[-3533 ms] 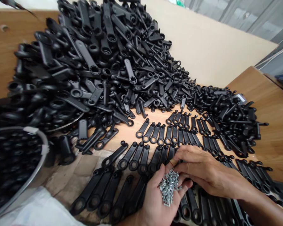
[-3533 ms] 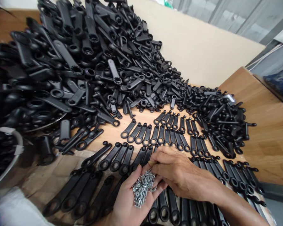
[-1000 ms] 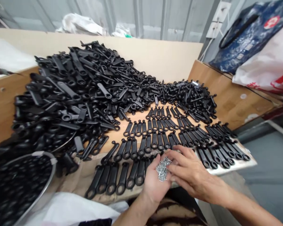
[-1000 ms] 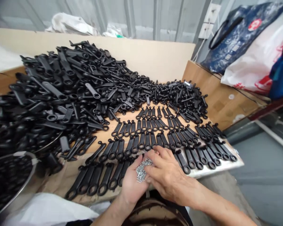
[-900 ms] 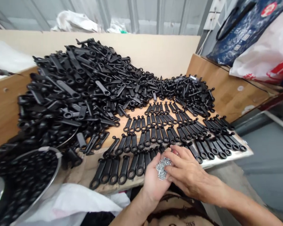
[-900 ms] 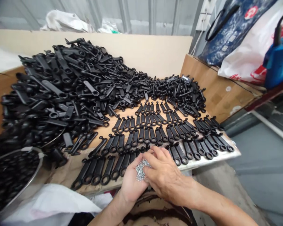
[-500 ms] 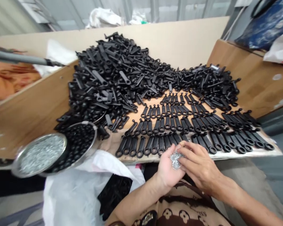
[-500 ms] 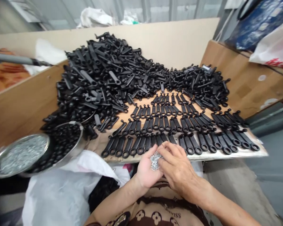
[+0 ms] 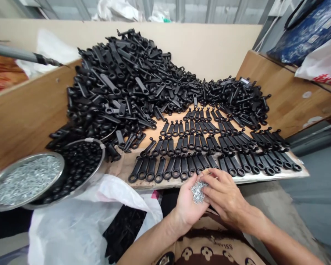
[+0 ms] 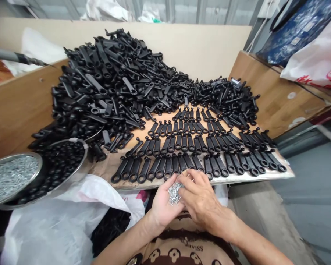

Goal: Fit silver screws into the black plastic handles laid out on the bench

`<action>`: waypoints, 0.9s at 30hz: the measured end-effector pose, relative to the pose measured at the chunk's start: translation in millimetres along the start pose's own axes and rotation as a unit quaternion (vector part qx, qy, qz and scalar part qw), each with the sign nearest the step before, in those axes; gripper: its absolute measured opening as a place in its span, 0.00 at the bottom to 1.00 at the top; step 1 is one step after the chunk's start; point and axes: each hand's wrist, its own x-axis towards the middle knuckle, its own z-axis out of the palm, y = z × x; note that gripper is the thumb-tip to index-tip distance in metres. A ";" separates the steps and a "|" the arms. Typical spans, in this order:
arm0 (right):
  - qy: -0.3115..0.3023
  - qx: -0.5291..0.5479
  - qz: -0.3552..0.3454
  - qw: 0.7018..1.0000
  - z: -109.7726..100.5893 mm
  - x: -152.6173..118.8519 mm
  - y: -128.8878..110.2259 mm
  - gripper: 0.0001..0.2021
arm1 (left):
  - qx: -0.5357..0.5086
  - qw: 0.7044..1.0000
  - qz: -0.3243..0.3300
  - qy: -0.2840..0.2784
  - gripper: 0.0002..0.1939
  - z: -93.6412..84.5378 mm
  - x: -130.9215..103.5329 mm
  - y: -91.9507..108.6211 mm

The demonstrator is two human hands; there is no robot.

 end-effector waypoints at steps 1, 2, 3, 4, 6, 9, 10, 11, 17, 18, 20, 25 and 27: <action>-0.010 -0.002 0.005 1.000 2.2 -0.5 -0.4 0.09 | 0.000 1.000 -0.002 0.005 0.15 -2.0 0.4 0.3; -0.014 -0.003 0.008 1.000 5.4 -1.1 -0.4 0.09 | -0.003 1.000 -0.004 0.012 0.15 -4.0 1.2 0.8; -0.015 -0.002 0.008 1.000 9.4 -1.8 0.0 0.08 | -0.006 1.000 -0.007 0.020 0.15 -5.9 2.4 1.6; -0.016 0.001 0.006 1.000 13.8 -2.4 0.9 0.07 | -0.009 1.000 -0.011 0.028 0.15 -7.7 3.8 2.6; -0.020 0.014 0.004 1.000 22.3 -3.0 4.2 0.06 | -0.013 0.999 -0.017 0.045 0.14 -11.2 7.0 5.4; -0.032 0.048 0.018 0.998 27.1 -1.5 12.3 0.05 | -0.009 0.997 -0.031 0.075 0.13 -15.0 12.5 10.6; -0.034 0.062 0.020 0.997 25.7 -0.1 15.6 0.05 | -0.005 0.996 -0.036 0.085 0.13 -15.3 14.7 12.2; -0.037 0.077 0.019 0.996 23.0 1.6 19.1 0.06 | -0.002 0.995 -0.040 0.094 0.13 -15.1 17.3 13.7; 0.005 0.212 0.005 0.977 -2.4 17.1 47.5 0.09 | 0.022 0.998 -0.028 0.059 0.14 -7.1 36.2 19.7; 0.014 0.236 0.008 0.972 -6.4 20.1 55.1 0.09 | 0.028 0.998 -0.024 0.050 0.14 -6.4 38.9 20.8; 0.035 0.259 0.043 0.964 -14.6 26.1 75.5 0.08 | 0.041 0.998 -0.024 0.049 0.15 -6.0 43.2 23.9; 0.108 0.243 0.305 0.915 -35.8 39.7 157.1 0.05 | 0.056 0.996 -0.041 0.064 0.18 -5.5 50.3 35.0; 0.147 0.244 0.366 0.886 -41.2 46.0 194.9 0.04 | 0.052 0.996 -0.045 0.062 0.18 -3.9 53.5 39.7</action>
